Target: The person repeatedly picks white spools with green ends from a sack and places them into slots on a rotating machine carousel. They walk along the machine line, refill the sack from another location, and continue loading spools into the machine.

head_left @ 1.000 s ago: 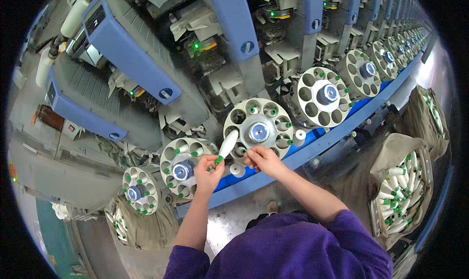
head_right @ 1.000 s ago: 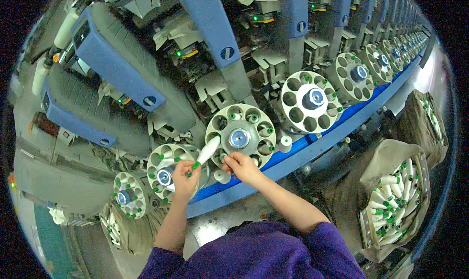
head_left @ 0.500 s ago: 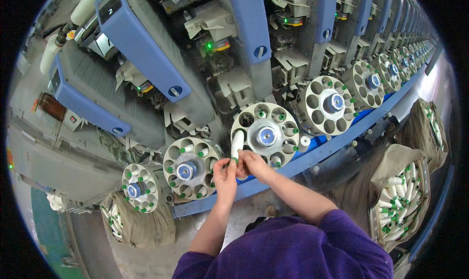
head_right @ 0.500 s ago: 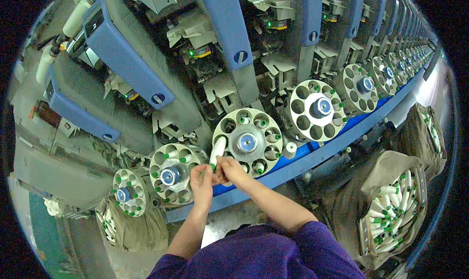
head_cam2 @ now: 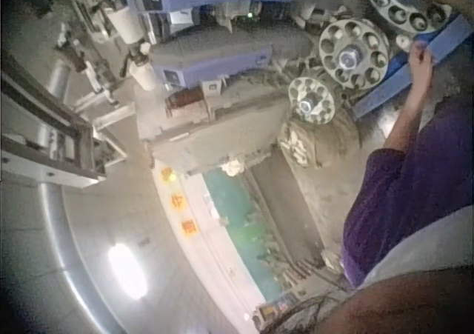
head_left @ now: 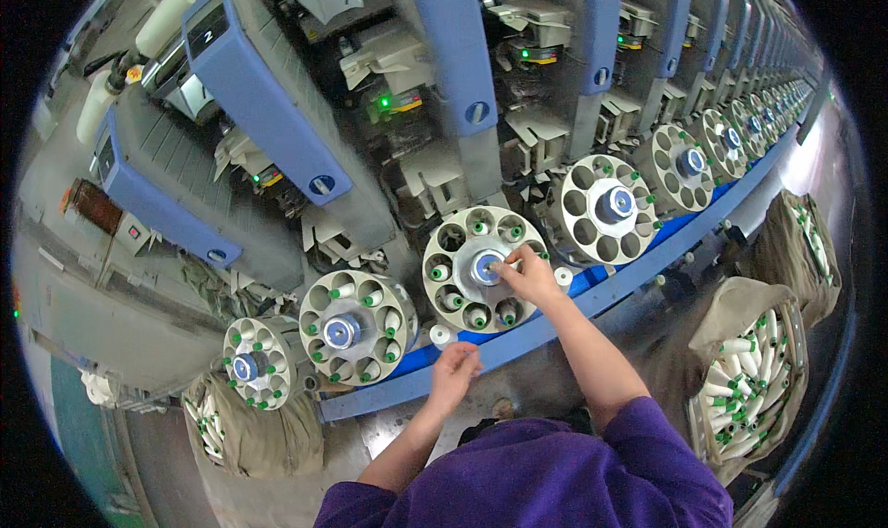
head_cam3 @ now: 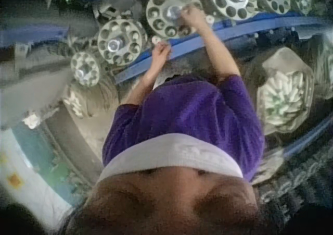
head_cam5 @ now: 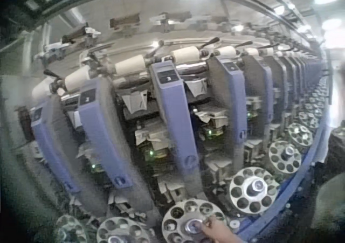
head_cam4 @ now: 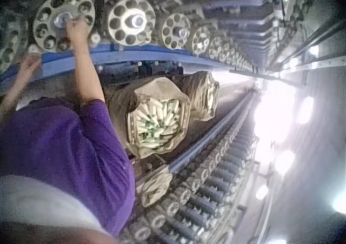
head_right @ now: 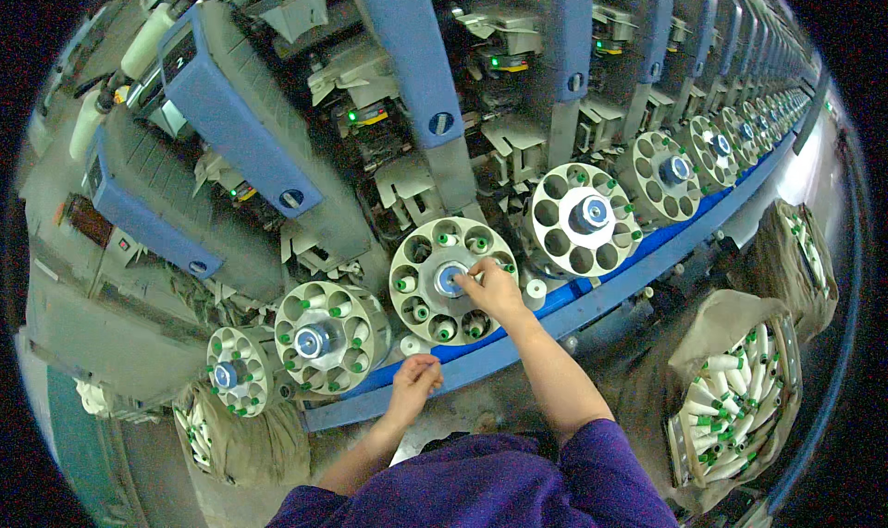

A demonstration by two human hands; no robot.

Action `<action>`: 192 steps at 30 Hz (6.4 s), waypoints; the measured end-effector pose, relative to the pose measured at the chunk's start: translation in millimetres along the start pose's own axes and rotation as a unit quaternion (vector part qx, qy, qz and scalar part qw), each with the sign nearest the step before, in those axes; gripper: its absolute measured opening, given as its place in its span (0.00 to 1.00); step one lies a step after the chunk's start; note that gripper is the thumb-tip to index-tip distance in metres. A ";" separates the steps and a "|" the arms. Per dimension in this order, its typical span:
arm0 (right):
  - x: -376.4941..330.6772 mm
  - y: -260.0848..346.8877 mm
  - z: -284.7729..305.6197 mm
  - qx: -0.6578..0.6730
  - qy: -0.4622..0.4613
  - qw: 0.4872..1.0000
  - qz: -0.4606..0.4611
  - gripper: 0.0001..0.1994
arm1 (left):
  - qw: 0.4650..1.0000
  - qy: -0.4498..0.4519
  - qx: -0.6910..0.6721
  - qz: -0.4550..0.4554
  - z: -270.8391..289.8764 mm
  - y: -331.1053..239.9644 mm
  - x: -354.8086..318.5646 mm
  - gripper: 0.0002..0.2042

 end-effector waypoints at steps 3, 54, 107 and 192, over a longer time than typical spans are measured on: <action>-27.0 -25.2 34.6 0.077 -0.019 0.996 -0.048 0.15 | 0.995 0.090 0.007 0.038 -29.6 8.9 0.1 0.08; -327.7 -241.9 577.4 -0.096 -0.284 0.876 -0.378 0.36 | 0.553 0.452 0.553 -0.429 -609.7 -79.2 -97.0 0.17; 56.5 -79.4 276.6 0.223 0.077 0.971 -0.035 0.17 | 0.880 -0.264 -0.358 -0.167 -153.4 -199.8 95.0 0.18; 64.3 -166.4 291.7 0.317 0.256 0.878 -0.251 0.14 | 0.821 -0.319 -0.432 -0.192 -176.4 -178.0 101.2 0.34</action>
Point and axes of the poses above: each hand's wrist, its own x-axis towards the middle knuckle, its own z-axis out of the back of the hand, y = z × x, the point moved 4 cm from there along x, towards the middle knuckle, and after that the axes turned 12 degrees about x, right-handed, at the moved point
